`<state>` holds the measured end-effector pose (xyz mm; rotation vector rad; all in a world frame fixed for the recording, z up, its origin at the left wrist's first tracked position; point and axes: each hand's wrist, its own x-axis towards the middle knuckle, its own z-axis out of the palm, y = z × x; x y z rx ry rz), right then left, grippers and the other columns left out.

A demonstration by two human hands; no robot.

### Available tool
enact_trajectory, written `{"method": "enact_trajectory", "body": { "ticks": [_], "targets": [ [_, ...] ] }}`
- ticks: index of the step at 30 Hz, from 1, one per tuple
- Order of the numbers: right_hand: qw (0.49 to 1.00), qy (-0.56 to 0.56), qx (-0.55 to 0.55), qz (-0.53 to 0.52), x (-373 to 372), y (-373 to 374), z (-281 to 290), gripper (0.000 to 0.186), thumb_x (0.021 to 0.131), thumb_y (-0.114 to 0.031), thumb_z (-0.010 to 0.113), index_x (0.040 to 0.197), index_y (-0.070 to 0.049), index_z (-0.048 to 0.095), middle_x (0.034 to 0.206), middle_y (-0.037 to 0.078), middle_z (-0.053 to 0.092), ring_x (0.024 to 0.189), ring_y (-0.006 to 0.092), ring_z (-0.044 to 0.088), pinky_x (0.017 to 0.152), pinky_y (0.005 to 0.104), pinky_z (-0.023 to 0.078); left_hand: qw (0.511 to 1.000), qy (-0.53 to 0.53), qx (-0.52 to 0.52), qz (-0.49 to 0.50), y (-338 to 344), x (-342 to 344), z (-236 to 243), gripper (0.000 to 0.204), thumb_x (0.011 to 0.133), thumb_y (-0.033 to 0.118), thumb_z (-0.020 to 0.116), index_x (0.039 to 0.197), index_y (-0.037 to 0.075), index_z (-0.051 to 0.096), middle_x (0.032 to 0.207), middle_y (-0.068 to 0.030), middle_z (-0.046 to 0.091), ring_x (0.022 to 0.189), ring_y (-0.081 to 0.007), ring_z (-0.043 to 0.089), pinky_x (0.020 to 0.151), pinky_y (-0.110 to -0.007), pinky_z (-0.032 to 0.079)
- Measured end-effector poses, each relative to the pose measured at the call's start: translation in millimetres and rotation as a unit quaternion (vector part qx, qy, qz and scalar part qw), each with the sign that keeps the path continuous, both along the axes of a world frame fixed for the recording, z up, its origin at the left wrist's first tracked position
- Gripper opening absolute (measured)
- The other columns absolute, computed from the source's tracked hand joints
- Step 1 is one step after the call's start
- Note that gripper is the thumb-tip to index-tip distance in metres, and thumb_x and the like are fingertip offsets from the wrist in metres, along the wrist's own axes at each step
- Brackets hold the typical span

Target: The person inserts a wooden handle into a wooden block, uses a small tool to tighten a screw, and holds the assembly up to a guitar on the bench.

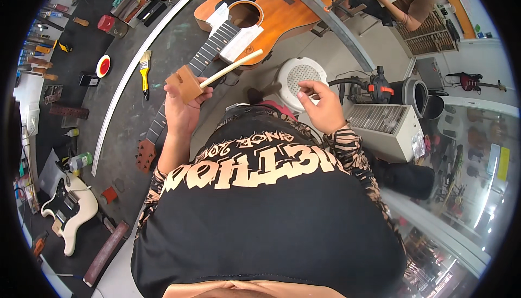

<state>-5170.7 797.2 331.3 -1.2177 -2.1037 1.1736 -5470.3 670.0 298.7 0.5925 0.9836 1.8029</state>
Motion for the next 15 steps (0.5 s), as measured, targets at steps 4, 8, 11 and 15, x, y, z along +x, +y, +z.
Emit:
{"method": "enact_trajectory", "body": {
  "ticks": [4, 8, 11, 15],
  "targets": [
    [1.0, 0.006, 0.009, -0.004, -16, 4, 10, 0.026, 0.086, -0.012, 0.065, 0.109, -0.001, 0.063, 0.097, 0.009, 0.067, 0.086, 0.0154, 0.063, 0.077, 0.0277, 0.049, 1.0, -0.007, 0.002, -0.021, 1, -5, 3, 0.078, 0.085, 0.067, 0.045, 0.117, -0.004, 0.046, 0.104, -0.0192, 0.061, 0.087, -0.027, 0.065, 0.076, -0.038, 0.053],
    [0.998, 0.044, 0.034, 0.025, -34, 15, 16, 0.026, 0.086, -0.012, 0.064, 0.11, -0.001, 0.063, 0.099, 0.008, 0.064, 0.089, 0.0156, 0.062, 0.077, 0.0272, 0.049, 1.0, 0.001, 0.001, -0.018, 5, -4, 0, 0.077, 0.086, 0.067, 0.044, 0.117, -0.004, 0.046, 0.105, -0.0196, 0.06, 0.088, -0.0273, 0.065, 0.076, -0.038, 0.053],
    [0.997, 0.027, 0.046, 0.053, -39, 31, 15, 0.026, 0.086, -0.011, 0.064, 0.11, -0.001, 0.062, 0.099, 0.008, 0.063, 0.089, 0.0155, 0.061, 0.077, 0.0275, 0.048, 1.0, -0.007, 0.007, -0.011, 10, 1, -4, 0.071, 0.089, 0.062, 0.045, 0.121, -0.001, 0.042, 0.106, -0.0201, 0.06, 0.088, -0.028, 0.064, 0.076, -0.038, 0.054],
    [0.995, 0.035, 0.032, 0.085, -46, 60, 11, 0.026, 0.086, -0.01, 0.064, 0.11, 0.0, 0.061, 0.098, 0.008, 0.062, 0.089, 0.0153, 0.061, 0.078, 0.027, 0.048, 0.999, 0.032, -0.005, 0.024, 19, 6, -4, 0.064, 0.091, 0.057, 0.046, 0.127, 0.005, 0.037, 0.107, -0.0208, 0.059, 0.089, -0.0287, 0.064, 0.076, -0.039, 0.054]
  ]
}}
